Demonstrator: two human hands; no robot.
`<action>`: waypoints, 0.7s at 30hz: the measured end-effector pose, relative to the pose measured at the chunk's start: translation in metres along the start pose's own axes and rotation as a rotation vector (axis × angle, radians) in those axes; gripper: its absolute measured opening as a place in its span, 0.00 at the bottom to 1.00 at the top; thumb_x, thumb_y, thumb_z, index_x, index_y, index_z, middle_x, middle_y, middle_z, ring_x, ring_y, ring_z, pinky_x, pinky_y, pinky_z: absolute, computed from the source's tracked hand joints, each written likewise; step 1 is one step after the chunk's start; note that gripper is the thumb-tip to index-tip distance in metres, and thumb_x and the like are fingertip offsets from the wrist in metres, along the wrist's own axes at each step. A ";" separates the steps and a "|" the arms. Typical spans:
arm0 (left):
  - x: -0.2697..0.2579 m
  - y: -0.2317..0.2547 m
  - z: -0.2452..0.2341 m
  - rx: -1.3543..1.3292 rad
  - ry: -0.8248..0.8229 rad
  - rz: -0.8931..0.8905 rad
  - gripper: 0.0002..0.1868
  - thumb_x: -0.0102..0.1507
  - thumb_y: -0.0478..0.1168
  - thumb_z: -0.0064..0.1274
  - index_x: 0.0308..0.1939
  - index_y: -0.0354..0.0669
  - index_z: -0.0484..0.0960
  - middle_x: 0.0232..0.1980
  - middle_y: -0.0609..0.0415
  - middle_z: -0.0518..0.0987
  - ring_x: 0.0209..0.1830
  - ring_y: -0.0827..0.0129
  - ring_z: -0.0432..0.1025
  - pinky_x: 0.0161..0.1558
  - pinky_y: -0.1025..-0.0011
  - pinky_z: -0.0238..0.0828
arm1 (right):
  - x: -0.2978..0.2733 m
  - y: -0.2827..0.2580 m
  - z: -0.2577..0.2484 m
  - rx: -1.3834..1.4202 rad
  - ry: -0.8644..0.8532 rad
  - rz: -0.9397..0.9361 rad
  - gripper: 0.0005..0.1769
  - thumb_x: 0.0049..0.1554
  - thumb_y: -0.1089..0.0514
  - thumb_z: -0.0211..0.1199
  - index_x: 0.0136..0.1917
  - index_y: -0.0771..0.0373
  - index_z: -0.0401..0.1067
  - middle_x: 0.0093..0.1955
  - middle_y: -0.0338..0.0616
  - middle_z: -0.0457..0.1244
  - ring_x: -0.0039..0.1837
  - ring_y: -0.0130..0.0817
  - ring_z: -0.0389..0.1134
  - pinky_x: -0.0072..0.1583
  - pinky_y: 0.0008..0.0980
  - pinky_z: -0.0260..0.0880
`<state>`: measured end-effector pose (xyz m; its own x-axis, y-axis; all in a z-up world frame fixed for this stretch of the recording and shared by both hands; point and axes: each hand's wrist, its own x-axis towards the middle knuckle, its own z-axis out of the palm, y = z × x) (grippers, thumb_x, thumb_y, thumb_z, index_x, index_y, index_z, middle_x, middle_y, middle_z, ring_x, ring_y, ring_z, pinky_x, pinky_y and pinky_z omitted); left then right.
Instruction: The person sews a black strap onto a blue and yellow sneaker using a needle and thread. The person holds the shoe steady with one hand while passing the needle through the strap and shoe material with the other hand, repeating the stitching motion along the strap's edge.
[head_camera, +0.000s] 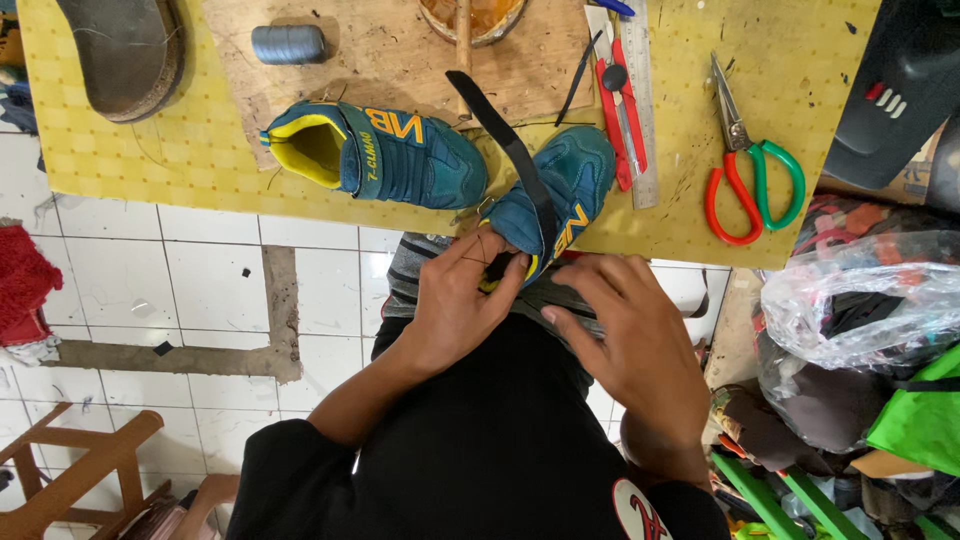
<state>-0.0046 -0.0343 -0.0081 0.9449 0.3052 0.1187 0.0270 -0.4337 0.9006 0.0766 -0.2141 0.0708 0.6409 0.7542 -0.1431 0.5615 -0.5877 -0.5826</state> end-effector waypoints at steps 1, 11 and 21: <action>0.002 0.001 -0.002 0.000 -0.004 0.000 0.04 0.68 0.34 0.58 0.42 0.35 0.81 0.35 0.44 0.80 0.39 0.43 0.80 0.40 0.50 0.83 | 0.000 -0.005 -0.001 0.002 0.001 0.003 0.16 0.62 0.50 0.66 0.60 0.56 0.77 0.52 0.44 0.68 0.54 0.45 0.69 0.54 0.37 0.71; 0.007 -0.010 -0.012 -0.110 -0.012 -0.102 0.14 0.64 0.38 0.64 0.26 0.43 0.76 0.22 0.52 0.76 0.21 0.58 0.75 0.25 0.68 0.71 | -0.010 -0.004 0.011 0.059 0.027 0.037 0.25 0.65 0.60 0.54 0.73 0.72 0.66 0.74 0.63 0.59 0.67 0.64 0.64 0.63 0.54 0.69; 0.008 -0.014 -0.024 -0.403 -0.078 -0.138 0.25 0.71 0.35 0.53 0.16 0.43 0.71 0.32 0.50 0.80 0.31 0.66 0.76 0.36 0.69 0.71 | 0.027 0.035 0.032 0.426 0.322 -0.105 0.16 0.57 0.60 0.72 0.60 0.58 0.80 0.65 0.51 0.69 0.58 0.51 0.76 0.58 0.43 0.75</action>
<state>-0.0051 -0.0053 -0.0095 0.9637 0.2651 -0.0323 0.0397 -0.0227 0.9990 0.0973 -0.2049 0.0208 0.7585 0.6350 0.1465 0.4120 -0.2931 -0.8628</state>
